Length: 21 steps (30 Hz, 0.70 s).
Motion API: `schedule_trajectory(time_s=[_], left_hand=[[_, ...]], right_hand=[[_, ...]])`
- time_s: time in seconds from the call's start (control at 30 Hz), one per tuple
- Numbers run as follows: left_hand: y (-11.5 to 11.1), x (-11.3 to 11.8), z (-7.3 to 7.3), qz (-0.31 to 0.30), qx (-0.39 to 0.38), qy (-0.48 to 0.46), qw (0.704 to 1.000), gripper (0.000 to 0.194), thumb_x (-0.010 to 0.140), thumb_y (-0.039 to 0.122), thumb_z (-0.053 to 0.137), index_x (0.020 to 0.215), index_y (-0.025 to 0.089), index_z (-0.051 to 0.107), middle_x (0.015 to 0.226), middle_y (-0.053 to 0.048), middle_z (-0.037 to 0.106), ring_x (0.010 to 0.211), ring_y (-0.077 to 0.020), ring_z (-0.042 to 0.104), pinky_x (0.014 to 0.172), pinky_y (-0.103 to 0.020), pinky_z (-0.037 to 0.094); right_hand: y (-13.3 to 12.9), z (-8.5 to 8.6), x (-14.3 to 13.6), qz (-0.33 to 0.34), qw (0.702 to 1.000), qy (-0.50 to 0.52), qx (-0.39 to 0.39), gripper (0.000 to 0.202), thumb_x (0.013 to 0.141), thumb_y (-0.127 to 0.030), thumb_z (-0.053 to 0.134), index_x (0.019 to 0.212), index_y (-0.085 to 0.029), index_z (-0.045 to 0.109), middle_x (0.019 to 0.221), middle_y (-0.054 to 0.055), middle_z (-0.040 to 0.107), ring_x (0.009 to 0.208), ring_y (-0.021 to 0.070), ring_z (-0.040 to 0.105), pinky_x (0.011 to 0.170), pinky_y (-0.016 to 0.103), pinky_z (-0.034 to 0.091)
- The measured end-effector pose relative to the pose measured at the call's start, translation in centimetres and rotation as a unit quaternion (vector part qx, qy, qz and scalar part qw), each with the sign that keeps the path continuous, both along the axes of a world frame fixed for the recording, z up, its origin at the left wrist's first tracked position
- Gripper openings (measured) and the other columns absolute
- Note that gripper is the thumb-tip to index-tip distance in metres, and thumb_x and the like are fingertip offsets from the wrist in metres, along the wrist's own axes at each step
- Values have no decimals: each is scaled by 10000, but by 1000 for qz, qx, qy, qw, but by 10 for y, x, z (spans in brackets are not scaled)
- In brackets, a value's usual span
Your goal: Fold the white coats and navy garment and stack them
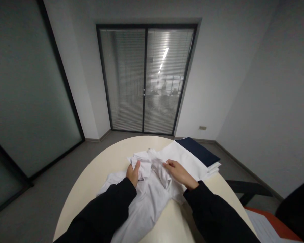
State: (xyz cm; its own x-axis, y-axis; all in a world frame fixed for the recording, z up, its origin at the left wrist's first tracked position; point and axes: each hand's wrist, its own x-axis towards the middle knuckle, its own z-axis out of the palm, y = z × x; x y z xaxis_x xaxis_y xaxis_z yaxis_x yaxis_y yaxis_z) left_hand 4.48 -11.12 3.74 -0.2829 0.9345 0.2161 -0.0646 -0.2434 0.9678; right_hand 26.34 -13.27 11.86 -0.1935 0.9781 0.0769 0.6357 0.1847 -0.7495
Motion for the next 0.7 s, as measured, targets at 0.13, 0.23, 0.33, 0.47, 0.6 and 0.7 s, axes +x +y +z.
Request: schedule_trajectory(time_s=[0.13,0.23,0.33,0.47,0.6,0.7], left_hand=[[-21,7,19,-50,105,43,992,506,839,484,607,1202,135,570,1181,-145,641,1133,-275,593,1002,-381,430],[-37,14,36,-133,181,53,973,671,804,445,655,1370,172,421,1370,-155,508,1248,-294,502,1040,-397,404],[-46,23,47,-187,205,137,951,727,685,340,774,1335,215,472,1340,-138,536,1287,-334,450,1093,-453,346],[-45,34,53,-177,175,187,950,464,666,275,760,1112,235,640,1130,-116,659,1157,-343,556,1007,-468,436],[-33,21,76,-99,159,144,972,400,649,330,751,1026,225,668,1068,-106,680,1097,-337,589,946,-440,479],[-21,-18,114,15,164,84,983,501,679,396,737,1115,174,629,1055,-101,672,1094,-319,583,934,-419,483]], right_hand=[[-1,23,20,48,947,311,-73,373,877,-481,501,882,-148,671,800,58,694,773,201,625,766,318,466],[-8,25,16,71,913,375,-146,370,816,-485,609,910,-137,696,851,77,714,832,222,642,787,323,473],[-13,15,4,122,908,367,-163,414,811,-511,625,954,-130,704,933,94,718,891,230,638,847,345,463],[-13,2,-13,165,916,336,-144,461,856,-551,556,985,-131,694,983,93,713,902,205,630,933,358,428],[-1,1,-3,124,953,264,-87,491,907,-562,427,924,-133,665,949,94,710,850,201,635,839,344,465],[13,6,37,-25,993,83,74,380,895,-483,464,885,-153,654,937,99,703,879,224,629,833,339,449]])
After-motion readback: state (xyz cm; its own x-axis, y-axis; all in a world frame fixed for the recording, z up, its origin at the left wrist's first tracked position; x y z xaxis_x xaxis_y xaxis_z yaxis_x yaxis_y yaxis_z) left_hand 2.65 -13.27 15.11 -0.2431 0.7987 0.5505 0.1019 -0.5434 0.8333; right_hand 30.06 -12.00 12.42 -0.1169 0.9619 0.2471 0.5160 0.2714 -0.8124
